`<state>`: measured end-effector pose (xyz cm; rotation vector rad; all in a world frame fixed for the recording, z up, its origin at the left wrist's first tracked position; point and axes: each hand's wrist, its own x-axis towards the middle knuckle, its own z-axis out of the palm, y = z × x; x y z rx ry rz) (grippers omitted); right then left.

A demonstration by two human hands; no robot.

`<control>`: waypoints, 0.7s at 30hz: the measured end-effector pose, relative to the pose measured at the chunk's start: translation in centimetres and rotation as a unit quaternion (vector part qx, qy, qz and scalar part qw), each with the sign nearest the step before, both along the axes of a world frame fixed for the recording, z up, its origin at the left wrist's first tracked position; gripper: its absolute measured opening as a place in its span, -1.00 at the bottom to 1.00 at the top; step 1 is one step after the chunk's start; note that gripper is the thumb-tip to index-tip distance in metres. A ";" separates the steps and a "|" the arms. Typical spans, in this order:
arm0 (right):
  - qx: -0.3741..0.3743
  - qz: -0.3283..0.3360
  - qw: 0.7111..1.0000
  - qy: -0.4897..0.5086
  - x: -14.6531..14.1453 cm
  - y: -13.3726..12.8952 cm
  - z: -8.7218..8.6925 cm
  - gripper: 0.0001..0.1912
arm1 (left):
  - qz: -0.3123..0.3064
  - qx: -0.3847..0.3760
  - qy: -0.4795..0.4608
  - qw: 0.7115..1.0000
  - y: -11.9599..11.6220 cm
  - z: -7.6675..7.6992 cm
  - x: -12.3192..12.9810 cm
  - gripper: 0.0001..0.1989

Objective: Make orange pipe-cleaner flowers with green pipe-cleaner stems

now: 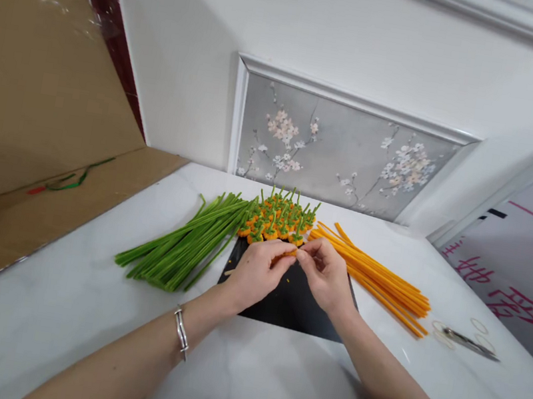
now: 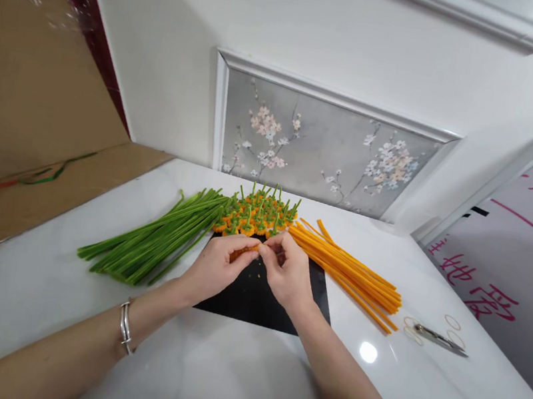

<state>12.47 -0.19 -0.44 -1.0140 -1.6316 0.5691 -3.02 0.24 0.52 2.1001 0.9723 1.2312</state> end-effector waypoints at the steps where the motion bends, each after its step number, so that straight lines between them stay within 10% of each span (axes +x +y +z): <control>1: -0.003 0.008 1.000 0.008 0.0 0.0 0.1 -0.84 | -0.016 -0.027 -0.026 0.999 -0.1 0.1 0.1 -0.82; 9: -0.039 0.099 0.988 0.114 1.6 0.4 1.6 -0.82 | -0.198 -0.309 -0.233 0.901 -0.4 2.2 -0.4 -0.81; 21: -0.049 0.100 0.985 0.130 1.4 0.0 2.1 -0.81 | -0.259 -0.390 -0.272 0.841 -0.4 2.2 -0.6 -0.78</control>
